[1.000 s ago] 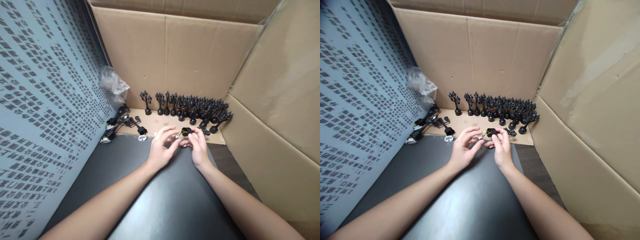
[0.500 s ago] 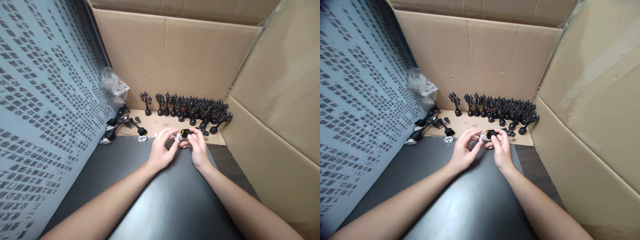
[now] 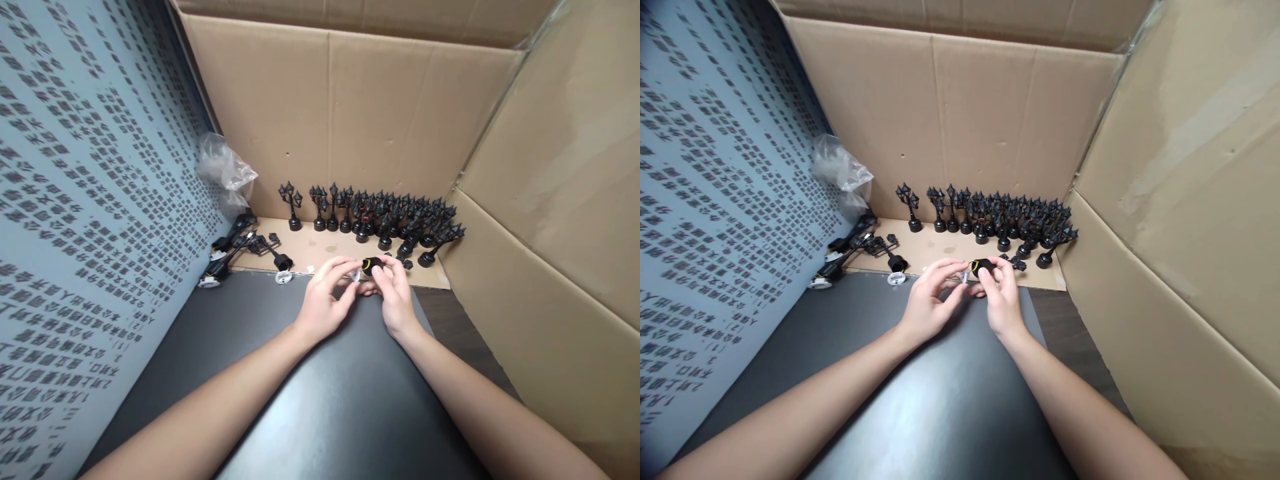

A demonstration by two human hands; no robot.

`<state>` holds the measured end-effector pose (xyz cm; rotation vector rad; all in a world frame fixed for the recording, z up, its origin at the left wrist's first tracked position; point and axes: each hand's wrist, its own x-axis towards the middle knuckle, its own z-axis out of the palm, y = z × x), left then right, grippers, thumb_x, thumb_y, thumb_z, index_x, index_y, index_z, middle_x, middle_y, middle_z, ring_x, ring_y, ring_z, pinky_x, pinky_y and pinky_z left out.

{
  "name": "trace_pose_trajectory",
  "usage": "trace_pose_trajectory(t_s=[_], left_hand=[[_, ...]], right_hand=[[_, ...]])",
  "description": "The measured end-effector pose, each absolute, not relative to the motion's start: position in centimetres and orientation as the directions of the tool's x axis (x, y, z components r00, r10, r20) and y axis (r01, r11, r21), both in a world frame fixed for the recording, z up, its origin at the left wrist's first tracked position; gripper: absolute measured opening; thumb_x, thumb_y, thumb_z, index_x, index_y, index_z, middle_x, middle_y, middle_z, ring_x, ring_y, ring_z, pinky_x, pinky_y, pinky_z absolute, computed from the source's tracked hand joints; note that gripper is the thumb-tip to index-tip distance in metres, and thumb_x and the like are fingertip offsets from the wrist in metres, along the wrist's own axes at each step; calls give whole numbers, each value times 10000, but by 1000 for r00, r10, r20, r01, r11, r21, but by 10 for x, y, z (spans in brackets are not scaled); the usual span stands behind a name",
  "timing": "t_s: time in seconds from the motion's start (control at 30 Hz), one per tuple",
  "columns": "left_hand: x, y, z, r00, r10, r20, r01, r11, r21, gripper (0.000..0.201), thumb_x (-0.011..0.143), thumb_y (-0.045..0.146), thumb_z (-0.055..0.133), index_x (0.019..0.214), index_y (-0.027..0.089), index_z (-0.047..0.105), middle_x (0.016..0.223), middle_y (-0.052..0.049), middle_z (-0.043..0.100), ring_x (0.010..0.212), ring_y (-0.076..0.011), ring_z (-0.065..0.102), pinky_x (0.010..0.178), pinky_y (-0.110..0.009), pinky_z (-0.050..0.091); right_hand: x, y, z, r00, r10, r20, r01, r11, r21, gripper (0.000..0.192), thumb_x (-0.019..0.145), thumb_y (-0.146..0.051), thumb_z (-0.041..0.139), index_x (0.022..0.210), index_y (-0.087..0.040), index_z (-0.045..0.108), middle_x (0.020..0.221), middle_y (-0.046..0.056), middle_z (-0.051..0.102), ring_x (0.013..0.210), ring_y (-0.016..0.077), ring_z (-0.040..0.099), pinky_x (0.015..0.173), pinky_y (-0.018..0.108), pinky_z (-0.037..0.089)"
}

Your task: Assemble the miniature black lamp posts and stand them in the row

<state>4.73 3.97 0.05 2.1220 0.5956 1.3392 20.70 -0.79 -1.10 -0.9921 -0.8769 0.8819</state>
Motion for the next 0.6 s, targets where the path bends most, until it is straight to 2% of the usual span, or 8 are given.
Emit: trace_pose_trajectory(t_s=[0.17, 0.27, 0.37, 0.5, 0.6], left_hand=[[48, 39, 1, 408, 665, 626, 53, -701, 711, 358, 970, 164, 670, 1318, 246, 694, 1349, -113, 617, 900, -131, 722, 790, -289, 678], [49, 38, 3, 407, 681, 608, 45, -680, 732, 361, 941, 164, 696, 1295, 235, 690, 1365, -122, 589, 922, -140, 718, 751, -268, 660], [49, 38, 3, 412, 700, 584, 64, -661, 748, 312, 960, 199, 688, 1271, 232, 695, 1380, -122, 588, 926, -138, 710, 790, -282, 651], [48, 39, 4, 420, 709, 567, 121, -663, 739, 304, 983, 200, 656, 1283, 244, 675, 1315, -89, 663, 974, -154, 693, 856, -296, 623], [48, 38, 5, 421, 710, 564, 145, -667, 731, 296, 981, 192, 643, 1273, 241, 664, 1247, -69, 699, 951, -156, 674, 839, -288, 597]], right_hand=[[207, -7, -12, 398, 898, 190, -199, 286, -937, 430, 964, -518, 695, 1257, -269, 505, 1027, 19, 752, 642, 156, 736, 630, 296, 547], [207, -6, -13, 399, 898, 186, -206, 286, -936, 410, 974, -514, 676, 1262, -276, 504, 1025, 13, 734, 630, 151, 726, 622, 298, 550], [208, -5, -15, 412, 890, 194, -182, 289, -940, 406, 985, -509, 656, 1281, -283, 495, 982, -6, 706, 642, 150, 731, 625, 290, 546], [208, -5, -17, 421, 882, 214, -130, 292, -947, 403, 992, -497, 647, 1300, -282, 502, 1035, 5, 696, 664, 139, 731, 643, 287, 547], [208, -6, -16, 413, 883, 223, -119, 295, -948, 392, 990, -480, 655, 1296, -282, 511, 1053, 13, 697, 681, 140, 733, 660, 292, 552]])
